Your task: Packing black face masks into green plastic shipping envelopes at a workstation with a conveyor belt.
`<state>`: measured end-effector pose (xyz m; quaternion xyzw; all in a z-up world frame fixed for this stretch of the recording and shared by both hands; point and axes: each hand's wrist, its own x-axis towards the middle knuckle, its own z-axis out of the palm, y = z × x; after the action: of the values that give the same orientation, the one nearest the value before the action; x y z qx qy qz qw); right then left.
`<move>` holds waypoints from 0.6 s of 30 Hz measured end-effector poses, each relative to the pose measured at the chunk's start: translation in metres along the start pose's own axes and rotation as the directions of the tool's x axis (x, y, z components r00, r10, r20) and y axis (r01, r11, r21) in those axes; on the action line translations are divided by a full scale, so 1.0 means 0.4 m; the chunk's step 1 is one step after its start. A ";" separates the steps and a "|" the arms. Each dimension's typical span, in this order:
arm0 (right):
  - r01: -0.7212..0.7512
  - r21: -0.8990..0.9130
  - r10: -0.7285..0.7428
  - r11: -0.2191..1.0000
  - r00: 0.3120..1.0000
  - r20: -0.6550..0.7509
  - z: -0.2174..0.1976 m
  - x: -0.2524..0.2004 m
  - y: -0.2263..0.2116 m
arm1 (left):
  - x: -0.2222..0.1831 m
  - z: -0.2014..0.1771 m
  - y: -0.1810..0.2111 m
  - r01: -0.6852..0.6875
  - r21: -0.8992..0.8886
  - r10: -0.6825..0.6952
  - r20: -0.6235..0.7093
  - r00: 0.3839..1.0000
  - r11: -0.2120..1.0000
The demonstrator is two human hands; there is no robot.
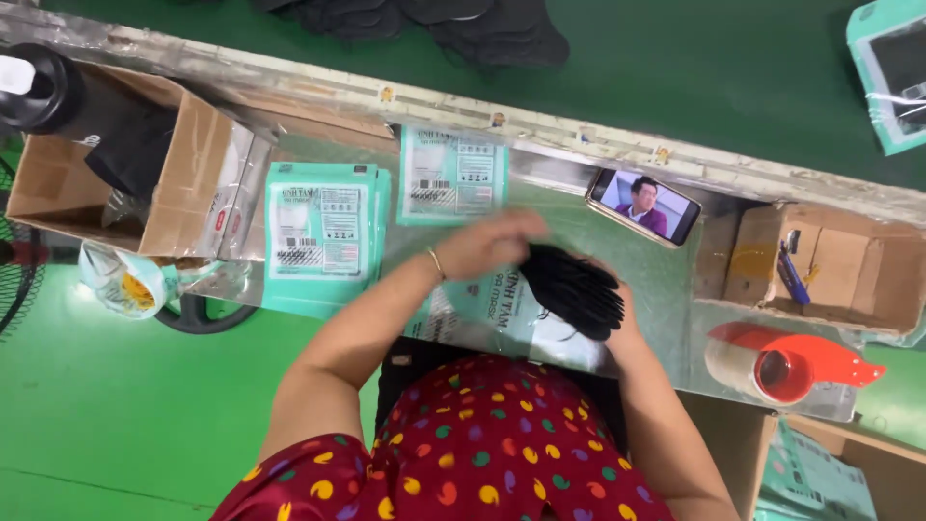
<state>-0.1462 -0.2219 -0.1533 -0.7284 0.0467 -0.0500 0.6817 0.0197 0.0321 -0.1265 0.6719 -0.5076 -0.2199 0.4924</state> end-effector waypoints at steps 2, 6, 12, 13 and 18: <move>0.063 -0.481 -0.057 0.874 0.998 0.028 -0.004 0.010 -0.029 | 0.014 -0.079 -0.050 0.371 0.508 -0.090 -0.493 0.865 0.777; 0.312 -0.718 -0.299 0.622 0.942 0.150 -0.007 -0.009 -0.017 | -0.039 -0.029 -0.065 0.477 0.783 0.002 -0.521 0.853 0.398; -0.206 0.202 0.199 0.958 0.979 0.052 -0.023 -0.059 0.163 | -0.033 -0.035 -0.018 0.644 0.475 -0.562 -0.324 0.761 0.600; -0.202 0.136 0.195 0.970 0.979 0.064 -0.029 -0.068 0.180 | -0.009 -0.065 -0.010 0.711 0.434 -0.597 -0.389 0.702 0.553; 0.312 -0.693 -0.302 0.650 0.943 0.141 0.003 -0.023 -0.027 | 0.024 -0.071 -0.105 0.741 0.444 -0.573 -0.470 0.671 0.504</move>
<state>-0.1552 -0.2189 -0.1428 -0.9307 -0.0661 -0.1378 0.3324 0.0655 0.0360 -0.1498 0.9560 -0.1824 -0.1272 0.1912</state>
